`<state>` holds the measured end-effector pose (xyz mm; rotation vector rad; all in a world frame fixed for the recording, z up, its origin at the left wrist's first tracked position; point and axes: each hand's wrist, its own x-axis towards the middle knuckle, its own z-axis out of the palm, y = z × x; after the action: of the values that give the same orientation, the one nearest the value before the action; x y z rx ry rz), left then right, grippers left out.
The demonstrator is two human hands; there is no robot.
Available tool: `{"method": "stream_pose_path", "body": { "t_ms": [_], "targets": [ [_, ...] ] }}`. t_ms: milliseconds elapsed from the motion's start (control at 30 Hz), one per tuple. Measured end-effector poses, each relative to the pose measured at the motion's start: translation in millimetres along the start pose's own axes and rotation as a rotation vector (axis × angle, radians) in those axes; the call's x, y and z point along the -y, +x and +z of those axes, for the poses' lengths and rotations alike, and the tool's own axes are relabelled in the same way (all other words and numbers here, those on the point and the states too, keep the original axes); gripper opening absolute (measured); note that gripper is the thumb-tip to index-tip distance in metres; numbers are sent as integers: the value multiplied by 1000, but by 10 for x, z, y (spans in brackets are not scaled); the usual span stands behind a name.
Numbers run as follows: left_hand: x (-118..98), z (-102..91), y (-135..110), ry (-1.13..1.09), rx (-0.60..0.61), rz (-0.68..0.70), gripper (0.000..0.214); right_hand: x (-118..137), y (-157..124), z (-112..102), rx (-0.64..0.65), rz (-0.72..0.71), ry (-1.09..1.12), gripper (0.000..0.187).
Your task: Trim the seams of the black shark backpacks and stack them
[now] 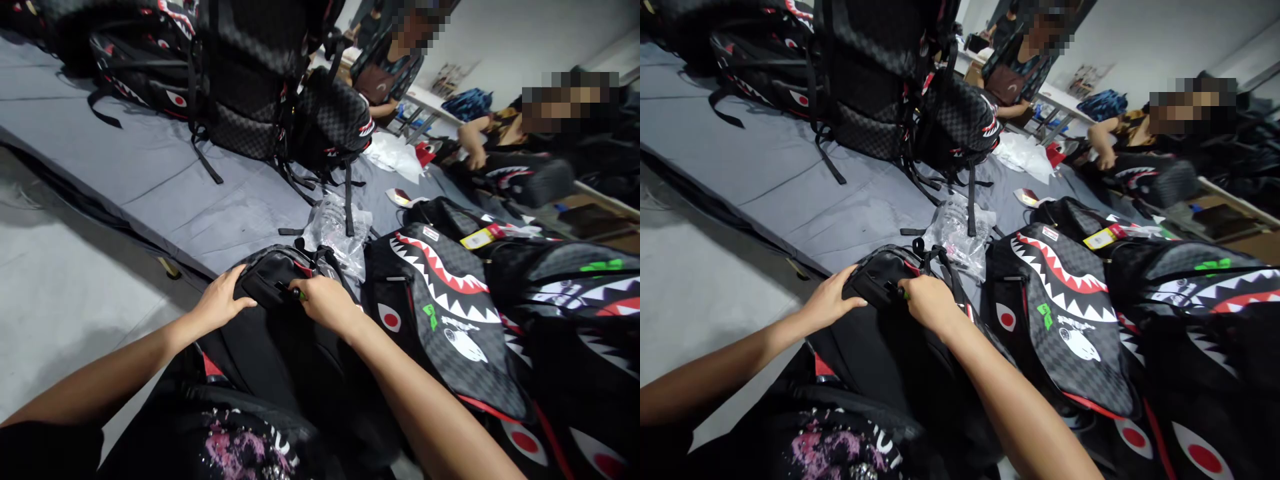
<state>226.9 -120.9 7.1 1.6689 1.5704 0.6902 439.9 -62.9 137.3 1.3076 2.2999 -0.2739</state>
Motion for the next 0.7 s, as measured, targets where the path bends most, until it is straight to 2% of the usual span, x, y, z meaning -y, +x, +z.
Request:
{"method": "stream_pose_path", "body": {
  "t_ms": [167, 333, 500, 633, 700],
  "targets": [
    [13, 49, -6, 22, -63, 35, 72, 108, 172, 26, 106, -59, -73, 34],
    [67, 102, 16, -6, -68, 66, 70, 145, 102, 5, 122, -90, -158, 31],
    [95, 128, 7, -10, -95, 92, 64, 261, 204, -28, -44, -68, -61, 40],
    [158, 106, 11, -6, -91, 74, 64, 365, 505, -23, -91, -201, 80, 36],
    [199, 82, 42, 1, -85, 91, 63, 339, 549, -54, -90, -260, 81, 35]
  ]
}}
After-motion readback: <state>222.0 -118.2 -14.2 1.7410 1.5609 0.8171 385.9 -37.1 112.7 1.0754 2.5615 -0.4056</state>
